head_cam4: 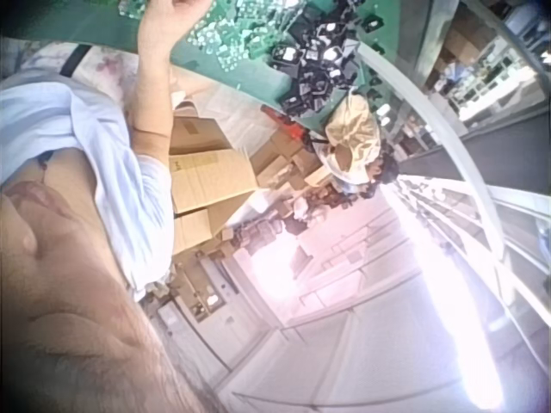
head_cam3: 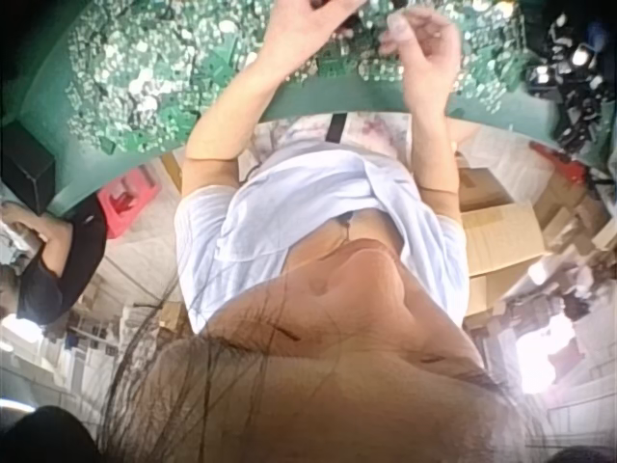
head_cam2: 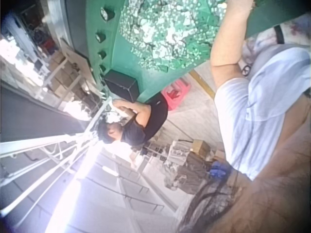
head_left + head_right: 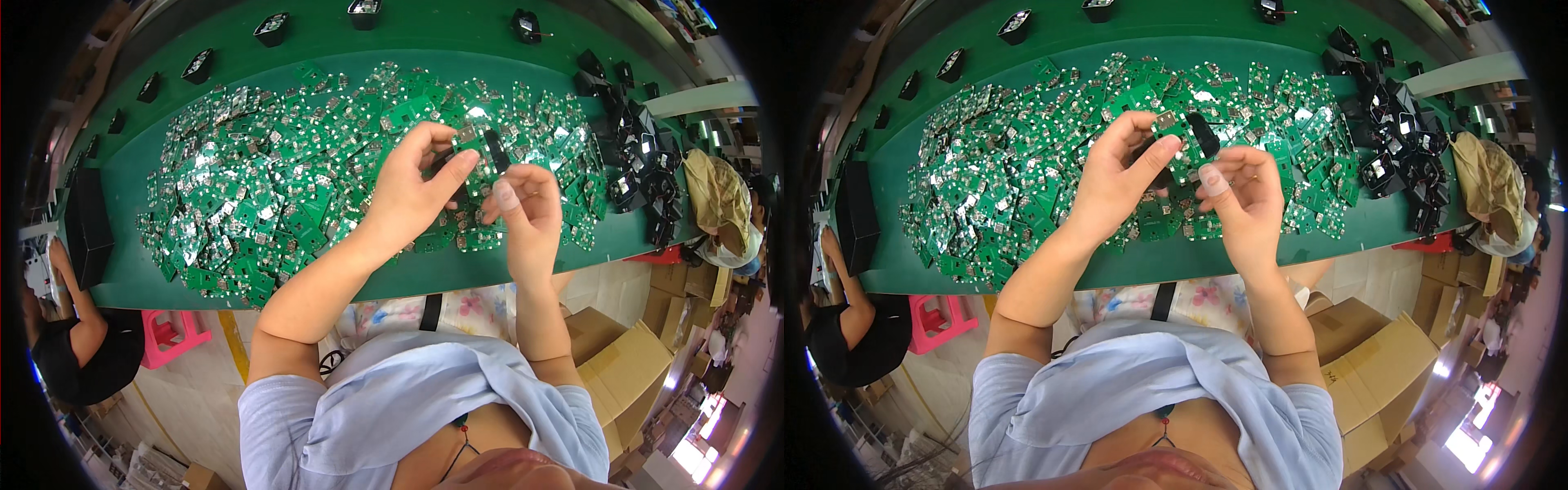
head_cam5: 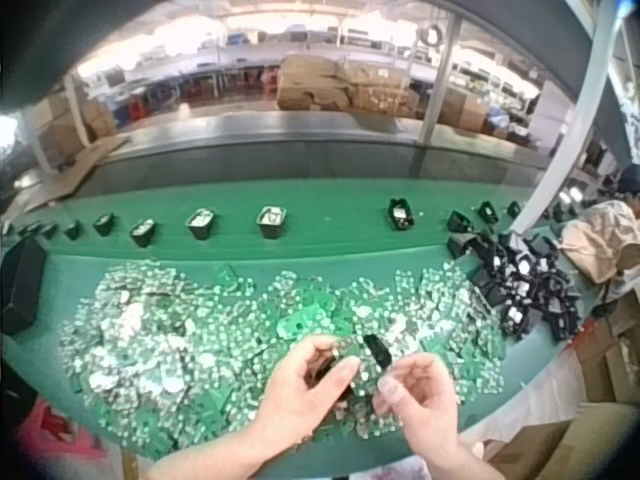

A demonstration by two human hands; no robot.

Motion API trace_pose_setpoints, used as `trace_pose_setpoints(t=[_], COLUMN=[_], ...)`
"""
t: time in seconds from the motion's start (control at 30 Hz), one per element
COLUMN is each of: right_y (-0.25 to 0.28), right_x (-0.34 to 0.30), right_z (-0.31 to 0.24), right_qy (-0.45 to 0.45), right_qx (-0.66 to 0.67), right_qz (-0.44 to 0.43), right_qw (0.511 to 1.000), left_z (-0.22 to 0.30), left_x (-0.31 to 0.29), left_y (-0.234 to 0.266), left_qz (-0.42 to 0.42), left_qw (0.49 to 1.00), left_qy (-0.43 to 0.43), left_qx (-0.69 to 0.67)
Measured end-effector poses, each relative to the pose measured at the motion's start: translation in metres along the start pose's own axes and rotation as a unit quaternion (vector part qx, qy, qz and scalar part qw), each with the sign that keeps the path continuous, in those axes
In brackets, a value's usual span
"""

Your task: The person assembles electronic components onto circuit boards by hand.

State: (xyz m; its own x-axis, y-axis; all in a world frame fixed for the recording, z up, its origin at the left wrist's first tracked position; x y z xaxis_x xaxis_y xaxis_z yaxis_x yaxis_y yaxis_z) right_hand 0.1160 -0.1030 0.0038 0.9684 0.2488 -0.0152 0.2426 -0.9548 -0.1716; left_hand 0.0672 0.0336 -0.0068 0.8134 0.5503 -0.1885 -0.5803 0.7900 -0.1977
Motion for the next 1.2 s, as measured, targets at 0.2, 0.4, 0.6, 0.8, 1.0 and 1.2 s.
trace_pose_setpoints(t=[0.2, 0.4, 0.6, 0.8, 1.0, 1.2], right_y=[-0.019, -0.016, -0.039, -0.052, -0.032, -0.032], right_x=[-0.011, -0.001, -0.005, -0.012, 0.0, -0.006], right_z=[-0.051, -0.053, -0.072, -0.082, -0.068, -0.083], right_qy=[0.384, 0.398, 0.495, 0.517, 0.454, 0.475], right_qx=[-0.266, -0.329, -0.453, -0.51, -0.278, -0.304], right_qz=[-0.025, -0.013, -0.099, -0.129, -0.105, -0.115], right_qw=[0.884, 0.856, 0.734, 0.675, 0.84, 0.818], left_z=[-0.011, 0.016, 0.044, 0.048, 0.023, 0.024], left_x=[-0.002, -0.005, -0.022, -0.024, -0.01, -0.01], left_y=[-0.003, 0.0, -0.004, -0.003, -0.005, -0.004], left_qz=[-0.037, 0.028, 0.05, 0.054, -0.067, -0.032], left_qw=[0.992, 0.991, 0.896, 0.882, 0.979, 0.982], left_qy=[-0.008, -0.131, -0.409, -0.435, -0.184, -0.18], left_qx=[0.121, 0.006, 0.167, 0.171, 0.057, 0.039])
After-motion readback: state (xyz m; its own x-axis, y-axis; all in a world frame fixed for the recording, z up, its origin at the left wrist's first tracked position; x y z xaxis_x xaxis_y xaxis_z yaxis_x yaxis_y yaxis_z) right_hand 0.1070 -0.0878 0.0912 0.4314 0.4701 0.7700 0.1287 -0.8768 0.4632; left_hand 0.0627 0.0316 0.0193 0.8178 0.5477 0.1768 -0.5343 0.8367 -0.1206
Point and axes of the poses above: each hand's wrist, its own x-axis towards the middle knuckle, its own y-axis out of the back of the hand, z = x × y, the point moved 8 cm from there along x, towards the middle knuckle, and after that the axes turned 12 degrees about z, right-handed, at the moved point
